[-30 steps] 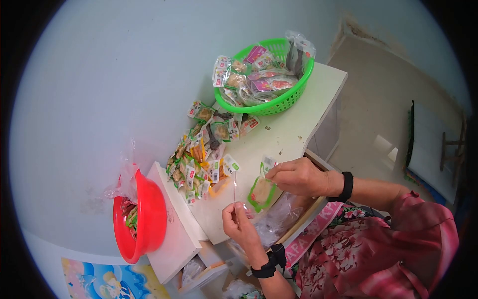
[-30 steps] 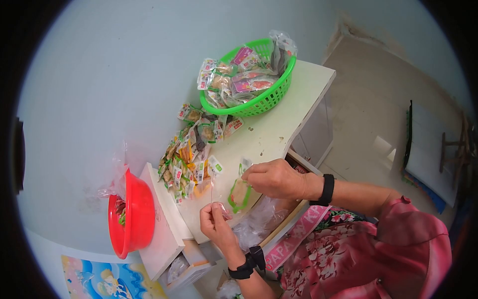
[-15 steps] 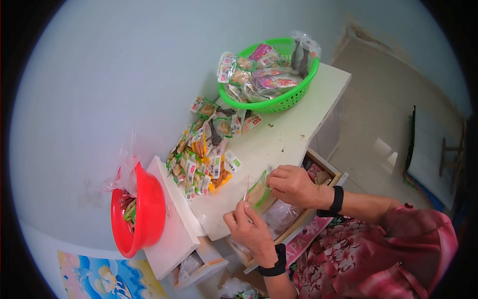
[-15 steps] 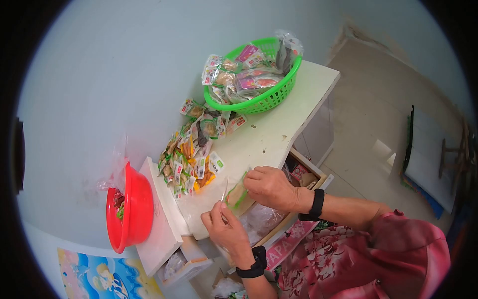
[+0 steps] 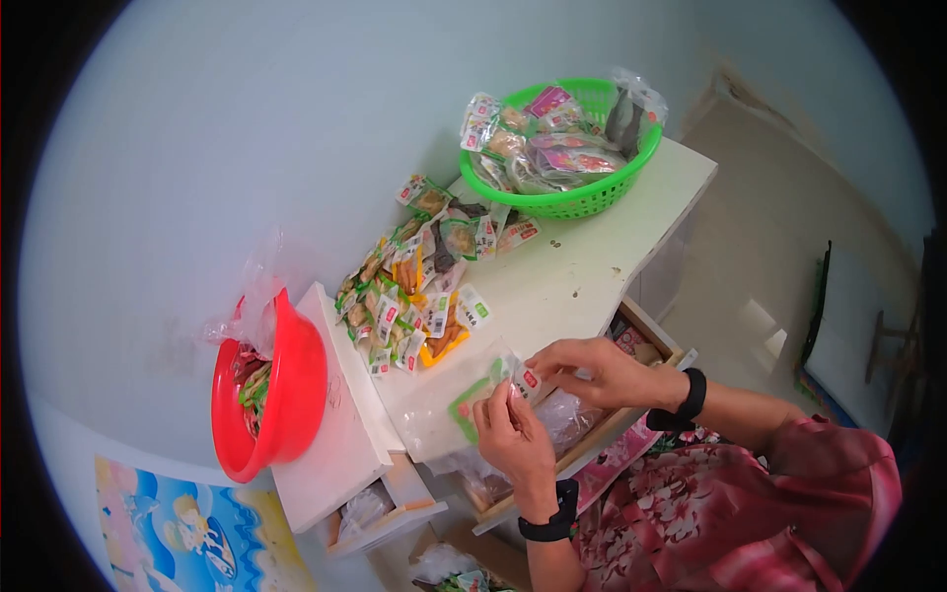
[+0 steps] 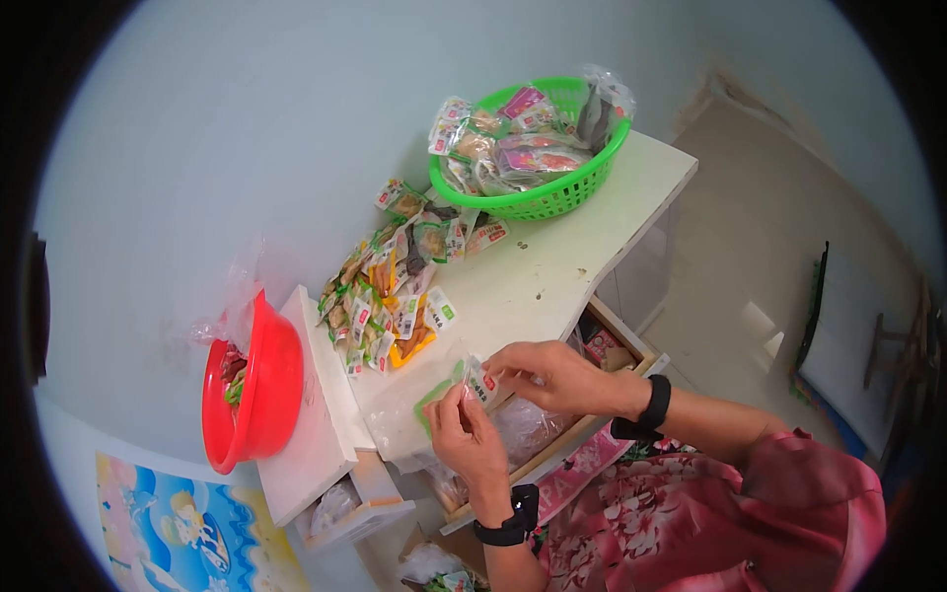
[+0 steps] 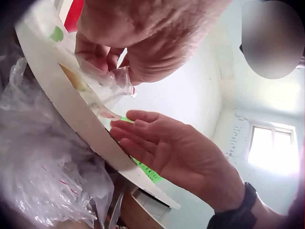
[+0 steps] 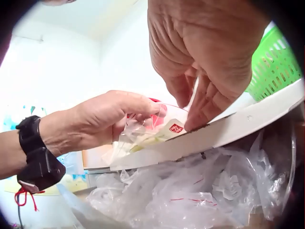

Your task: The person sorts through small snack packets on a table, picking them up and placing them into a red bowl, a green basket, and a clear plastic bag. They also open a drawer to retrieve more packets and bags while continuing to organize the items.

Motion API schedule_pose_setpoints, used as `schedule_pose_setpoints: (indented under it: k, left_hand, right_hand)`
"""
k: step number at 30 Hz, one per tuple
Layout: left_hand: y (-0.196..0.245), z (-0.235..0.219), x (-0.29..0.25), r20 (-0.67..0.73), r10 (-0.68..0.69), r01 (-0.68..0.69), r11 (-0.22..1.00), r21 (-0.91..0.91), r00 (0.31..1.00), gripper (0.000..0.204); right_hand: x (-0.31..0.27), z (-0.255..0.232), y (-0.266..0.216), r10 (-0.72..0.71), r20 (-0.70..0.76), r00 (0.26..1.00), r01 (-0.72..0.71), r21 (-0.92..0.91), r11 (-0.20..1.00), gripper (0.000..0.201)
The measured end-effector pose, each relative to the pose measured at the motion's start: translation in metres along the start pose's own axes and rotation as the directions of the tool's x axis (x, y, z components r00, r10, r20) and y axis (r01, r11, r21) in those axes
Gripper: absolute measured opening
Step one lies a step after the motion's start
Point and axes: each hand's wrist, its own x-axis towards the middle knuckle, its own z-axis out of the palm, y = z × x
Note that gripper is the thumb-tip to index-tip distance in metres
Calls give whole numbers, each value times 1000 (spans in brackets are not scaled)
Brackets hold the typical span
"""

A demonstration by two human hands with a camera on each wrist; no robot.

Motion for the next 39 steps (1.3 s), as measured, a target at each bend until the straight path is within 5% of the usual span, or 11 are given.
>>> schedule_pose_setpoints:
  k: [1,7,10,11,13,16,20,24,28,32,39]
  left_hand:
    - [-1,0,-1,-7,-14,14,1000,-8,1000,15]
    - [12,3,13,-16,-37,35,995,-90,999,15]
    - [-10,5,16,-76,-13,6,997,-83,997,14]
    - [-20,6,16,-40,-44,42,998,-54,998,12]
    - [-36,2,11,35,-115,114,993,8,993,12]
    - [-39,-3,12,47,25,-25,1000,9,999,13]
    - [-47,-8,16,136,-92,112,983,-147,986,14]
    - [-60,-7,20,215,-108,158,961,-228,971,17]
    - [-59,-10,21,308,-201,293,911,-290,930,17]
    - [-69,-4,19,231,-62,124,957,-263,971,19]
    - [-62,-8,19,186,-45,93,962,-256,981,18]
  right_hand:
    - [2,-4,-4,169,34,985,-165,-103,981,25]
    - [18,21,1,144,239,960,-192,189,963,31]
    - [38,9,-3,161,353,922,-129,-113,985,27]
    - [46,4,-5,182,309,934,-100,-263,960,19]
    - [64,-8,-5,215,289,933,-142,-253,957,16]
    - [97,-26,-4,197,275,941,-124,-260,958,12]
    - [142,-29,1,122,262,957,-35,-314,949,13]
    - [172,10,19,66,284,957,89,-499,862,14]
    - [191,54,29,247,305,920,-5,-620,784,21]
    - [211,83,44,183,271,945,58,-689,722,34]
    - [231,111,47,266,323,908,111,-798,593,49]
